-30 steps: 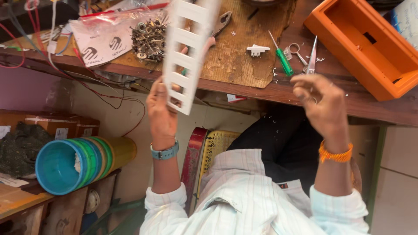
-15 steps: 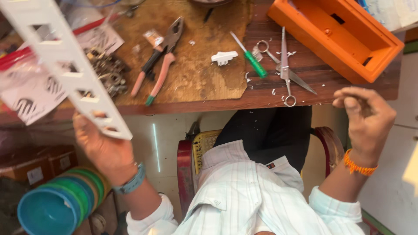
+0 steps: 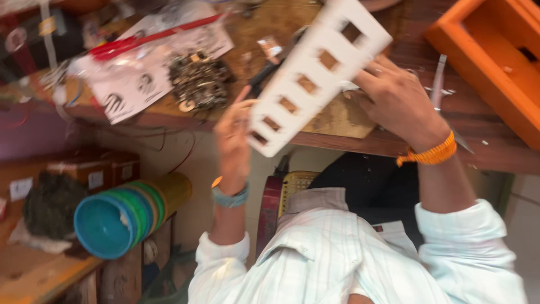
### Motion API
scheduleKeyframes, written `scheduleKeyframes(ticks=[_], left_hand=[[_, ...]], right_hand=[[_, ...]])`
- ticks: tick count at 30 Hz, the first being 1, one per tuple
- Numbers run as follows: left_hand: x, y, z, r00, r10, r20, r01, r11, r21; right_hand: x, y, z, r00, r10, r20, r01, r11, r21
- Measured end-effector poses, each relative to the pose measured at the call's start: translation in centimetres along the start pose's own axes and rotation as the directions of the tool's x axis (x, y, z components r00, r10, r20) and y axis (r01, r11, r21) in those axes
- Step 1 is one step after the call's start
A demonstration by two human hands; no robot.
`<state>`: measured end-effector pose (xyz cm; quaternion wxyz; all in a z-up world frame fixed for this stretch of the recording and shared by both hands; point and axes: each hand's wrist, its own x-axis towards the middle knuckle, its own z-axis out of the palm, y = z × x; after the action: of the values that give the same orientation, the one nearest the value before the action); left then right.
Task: The person uses scissors to trim excess plastic from the edges of a white plastic plate with multiple rectangular cutouts. They rotate the plate and repeatedly snip small pieces, then use a screwdriver to scrape and clean the edges.
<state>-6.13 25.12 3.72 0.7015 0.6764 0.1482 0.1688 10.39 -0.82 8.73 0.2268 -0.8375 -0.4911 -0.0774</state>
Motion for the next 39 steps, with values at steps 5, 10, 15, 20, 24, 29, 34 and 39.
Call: scheduleKeyframes(ticks=[5,10,15,20,24,29,34,39], left_hand=[[-0.5,-3.4,2.1,0.981,-0.194,-0.005,0.186,0.947,-0.263],[-0.8,-3.9,2.6,0.984,-0.160,-0.077,0.121,0.923,-0.366],[-1.0,-1.5,4.2,0.968,-0.248,0.036,0.223,0.788,-0.574],[-2.7,-0.9,7.6,0.936,-0.259,0.236,0.351,0.700,-0.622],[-3.2,-0.3,11.9,0.958,-0.201,0.204,0.282,0.787,-0.549],[-3.7,-0.2,15.0,0.970,-0.172,0.171,0.232,0.867,-0.441],[-4.7,-1.7,15.9,0.961,-0.219,0.170,0.275,0.826,-0.491],[-6.3,-3.8,17.3,0.953,-0.254,0.166,0.303,0.777,-0.552]], right_hand=[[0.1,1.1,1.6,0.972,0.170,0.164,-0.112,0.942,-0.315],[-2.7,1.3,0.5,0.957,0.194,-0.218,-0.196,0.981,0.012],[-3.2,-1.4,-2.7,0.777,0.609,-0.160,-0.317,0.598,0.736],[-5.2,-3.4,-4.5,0.665,0.744,-0.070,-0.028,0.119,0.992],[-6.3,-4.8,-4.0,0.729,0.601,-0.328,-0.433,0.776,0.459],[-7.7,-5.0,-1.1,0.824,0.391,-0.410,-0.322,0.918,0.230],[-9.7,-5.3,1.9,0.798,0.317,-0.513,-0.303,0.946,0.114],[-10.8,-6.3,4.0,0.738,0.260,-0.622,-0.270,0.959,0.080]])
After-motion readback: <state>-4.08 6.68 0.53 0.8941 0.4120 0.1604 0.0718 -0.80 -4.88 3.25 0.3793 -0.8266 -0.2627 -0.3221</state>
